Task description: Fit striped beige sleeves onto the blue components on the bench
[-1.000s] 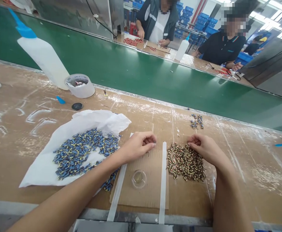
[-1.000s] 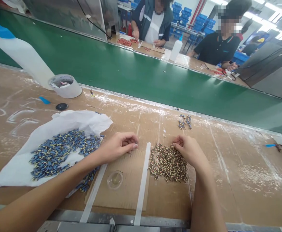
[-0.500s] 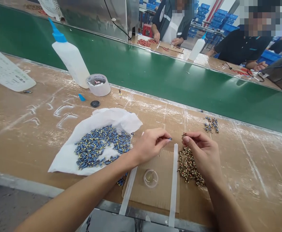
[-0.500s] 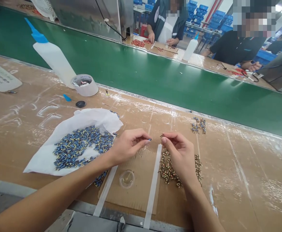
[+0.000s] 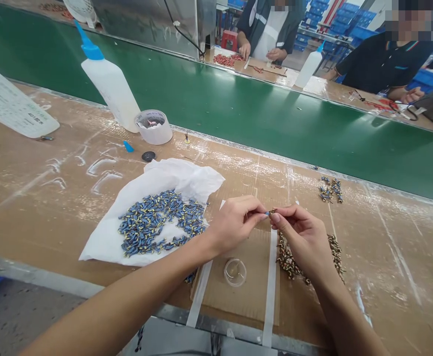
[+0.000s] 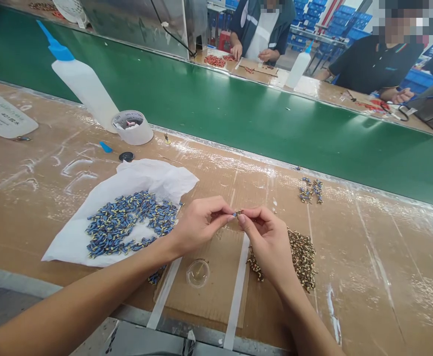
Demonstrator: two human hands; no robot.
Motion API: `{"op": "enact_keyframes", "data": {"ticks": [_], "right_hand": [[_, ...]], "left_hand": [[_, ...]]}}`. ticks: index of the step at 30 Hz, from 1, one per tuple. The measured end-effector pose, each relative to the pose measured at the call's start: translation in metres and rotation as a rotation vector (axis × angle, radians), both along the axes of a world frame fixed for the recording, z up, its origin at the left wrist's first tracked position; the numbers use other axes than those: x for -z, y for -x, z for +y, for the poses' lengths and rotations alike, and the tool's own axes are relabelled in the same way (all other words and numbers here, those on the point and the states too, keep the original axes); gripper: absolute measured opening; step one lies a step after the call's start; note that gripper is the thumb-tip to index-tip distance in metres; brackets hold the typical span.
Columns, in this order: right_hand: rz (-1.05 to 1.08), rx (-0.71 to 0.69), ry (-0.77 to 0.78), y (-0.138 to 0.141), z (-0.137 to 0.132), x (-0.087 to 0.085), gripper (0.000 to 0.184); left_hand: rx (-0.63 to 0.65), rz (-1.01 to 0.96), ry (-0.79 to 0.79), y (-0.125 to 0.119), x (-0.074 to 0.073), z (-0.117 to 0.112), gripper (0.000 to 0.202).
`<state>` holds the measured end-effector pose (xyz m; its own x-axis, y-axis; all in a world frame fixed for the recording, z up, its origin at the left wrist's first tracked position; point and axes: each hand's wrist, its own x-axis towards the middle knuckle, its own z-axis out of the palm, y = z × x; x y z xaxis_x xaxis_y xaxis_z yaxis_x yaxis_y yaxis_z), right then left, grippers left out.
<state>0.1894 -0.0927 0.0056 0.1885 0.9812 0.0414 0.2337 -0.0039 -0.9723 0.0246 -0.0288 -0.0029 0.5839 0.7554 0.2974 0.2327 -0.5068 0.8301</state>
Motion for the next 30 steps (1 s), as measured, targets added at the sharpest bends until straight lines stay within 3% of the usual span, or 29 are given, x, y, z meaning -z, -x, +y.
{"op": "enact_keyframes", "data": {"ticks": [8,12,21,30], "right_hand": [[-0.037,-0.086,0.002,-0.003,-0.003,0.001,0.012],[-0.035,-0.155,-0.009,-0.005,-0.003,0.006,0.013],[-0.136,-0.134,-0.031,0.002,-0.007,0.02,0.014],[-0.043,-0.093,0.025,0.003,-0.008,0.032,0.013]], "left_hand": [[-0.03,0.141,-0.32,0.002,0.004,-0.001,0.017],[0.012,0.207,-0.39,0.003,0.003,-0.001,0.019],[0.064,0.271,-0.179,0.001,0.008,-0.003,0.013],[0.074,0.217,-0.076,0.001,0.01,0.001,0.012]]}}
